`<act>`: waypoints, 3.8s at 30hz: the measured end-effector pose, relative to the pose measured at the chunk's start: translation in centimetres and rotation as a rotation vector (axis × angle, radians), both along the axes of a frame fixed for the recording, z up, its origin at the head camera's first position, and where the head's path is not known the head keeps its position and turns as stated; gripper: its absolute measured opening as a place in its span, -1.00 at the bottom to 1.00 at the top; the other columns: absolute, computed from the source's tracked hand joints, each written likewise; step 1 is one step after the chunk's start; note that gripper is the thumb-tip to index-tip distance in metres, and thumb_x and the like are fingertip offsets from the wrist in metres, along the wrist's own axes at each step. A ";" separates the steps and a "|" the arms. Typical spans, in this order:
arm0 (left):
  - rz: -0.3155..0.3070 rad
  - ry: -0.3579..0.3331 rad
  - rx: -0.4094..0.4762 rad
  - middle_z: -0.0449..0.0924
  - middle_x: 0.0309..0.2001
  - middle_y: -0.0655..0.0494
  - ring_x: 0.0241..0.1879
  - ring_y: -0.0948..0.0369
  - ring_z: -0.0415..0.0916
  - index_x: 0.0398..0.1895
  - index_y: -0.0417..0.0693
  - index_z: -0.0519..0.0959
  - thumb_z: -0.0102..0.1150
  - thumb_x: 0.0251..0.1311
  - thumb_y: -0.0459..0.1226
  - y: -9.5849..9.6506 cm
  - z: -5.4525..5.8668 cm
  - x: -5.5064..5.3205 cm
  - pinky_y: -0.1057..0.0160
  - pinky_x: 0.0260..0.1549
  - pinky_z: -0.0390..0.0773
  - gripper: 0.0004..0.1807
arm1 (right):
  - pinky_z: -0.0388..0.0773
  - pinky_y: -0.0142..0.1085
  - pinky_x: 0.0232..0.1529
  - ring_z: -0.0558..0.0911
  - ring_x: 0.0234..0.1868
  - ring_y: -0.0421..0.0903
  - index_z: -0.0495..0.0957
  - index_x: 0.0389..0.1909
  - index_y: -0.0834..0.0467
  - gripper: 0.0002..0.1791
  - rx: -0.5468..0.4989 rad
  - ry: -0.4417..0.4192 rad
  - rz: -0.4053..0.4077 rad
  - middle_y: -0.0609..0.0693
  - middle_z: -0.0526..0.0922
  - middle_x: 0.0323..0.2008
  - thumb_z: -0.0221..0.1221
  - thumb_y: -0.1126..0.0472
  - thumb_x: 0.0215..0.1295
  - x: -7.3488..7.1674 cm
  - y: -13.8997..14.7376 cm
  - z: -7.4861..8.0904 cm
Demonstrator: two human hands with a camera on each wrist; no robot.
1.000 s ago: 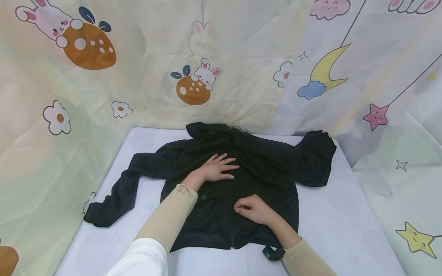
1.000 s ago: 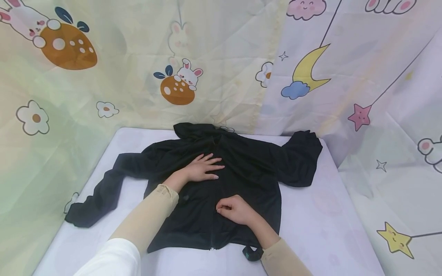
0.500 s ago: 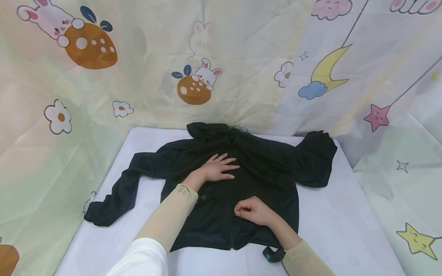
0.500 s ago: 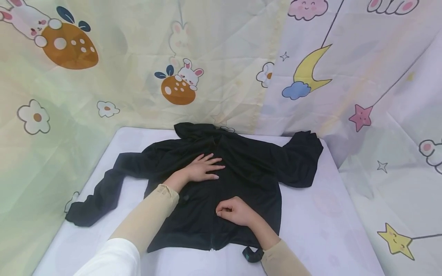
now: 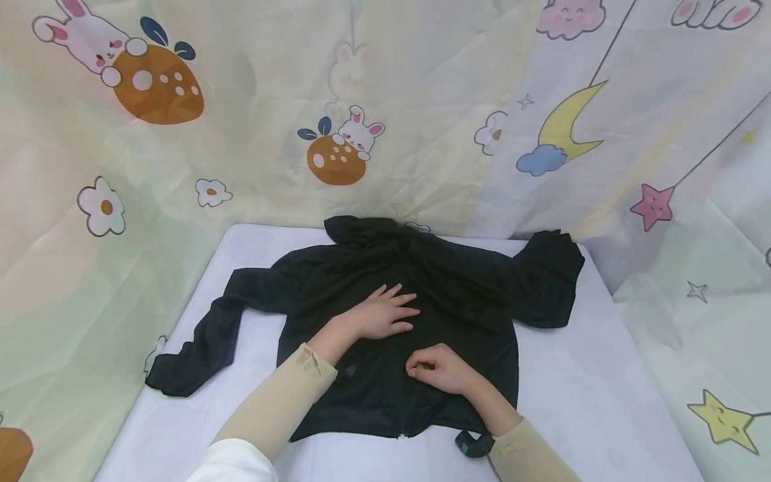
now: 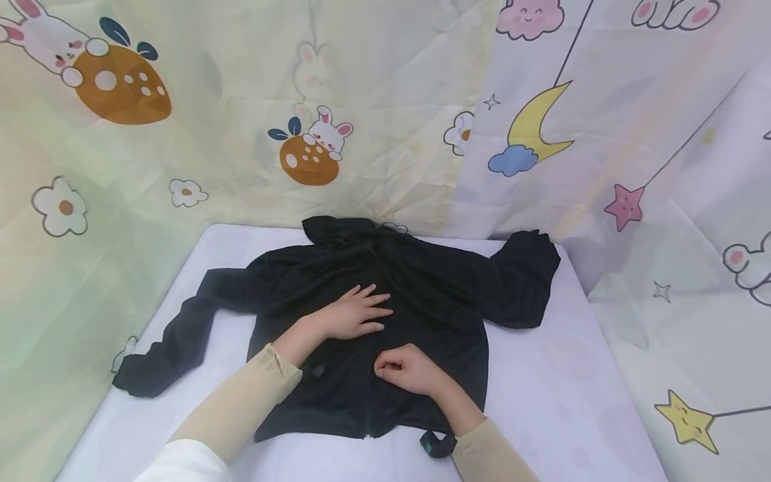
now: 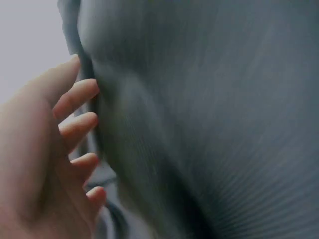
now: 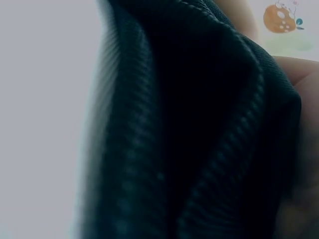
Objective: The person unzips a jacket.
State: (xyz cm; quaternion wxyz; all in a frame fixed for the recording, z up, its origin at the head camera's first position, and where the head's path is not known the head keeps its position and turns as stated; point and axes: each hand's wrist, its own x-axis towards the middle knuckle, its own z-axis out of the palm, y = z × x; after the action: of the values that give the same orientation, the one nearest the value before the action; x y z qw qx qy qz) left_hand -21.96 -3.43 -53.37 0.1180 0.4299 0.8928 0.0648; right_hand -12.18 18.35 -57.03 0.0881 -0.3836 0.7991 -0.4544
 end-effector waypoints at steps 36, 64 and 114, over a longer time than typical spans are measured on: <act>-0.047 0.032 0.042 -0.11 0.59 0.39 0.61 0.10 -0.26 0.50 0.64 0.07 -0.35 0.44 0.28 -1.7 -2.9 0.4 -0.19 0.51 -0.21 -0.43 | 0.59 -0.41 -0.25 0.57 -0.38 -0.32 0.68 -0.32 -0.03 -0.88 0.071 0.013 -0.049 -0.18 0.70 -0.40 0.21 0.25 0.36 -3.9 0.1 -0.1; -0.010 0.015 0.014 -0.11 0.59 0.41 0.61 0.13 -0.29 0.50 0.65 0.04 -0.32 0.40 0.33 -1.1 -2.5 -2.4 -0.16 0.52 -0.21 -0.38 | 0.49 -0.42 -0.41 0.49 -0.50 -0.34 0.71 -0.31 0.03 -0.89 0.160 -0.013 -0.137 -0.22 0.59 -0.55 0.22 0.26 0.31 -3.7 -0.3 1.3; -0.009 -0.002 0.035 -0.08 0.59 0.34 0.61 0.08 -0.25 0.52 0.57 0.08 -0.27 0.43 0.27 -1.0 -2.1 -2.2 -0.19 0.51 -0.19 -0.39 | 0.58 -0.52 -0.37 0.50 -0.46 -0.43 0.71 -0.32 0.06 -0.84 0.041 -0.003 0.093 -0.13 0.72 -0.44 0.21 0.37 0.31 2.2 -0.3 0.8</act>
State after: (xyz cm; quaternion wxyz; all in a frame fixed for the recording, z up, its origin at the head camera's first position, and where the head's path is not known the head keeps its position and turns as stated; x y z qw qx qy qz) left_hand -24.15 -4.39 -55.47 0.1116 0.4361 0.8893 0.0803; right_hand -10.02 18.08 -56.27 0.1183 -0.4179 0.7895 -0.4338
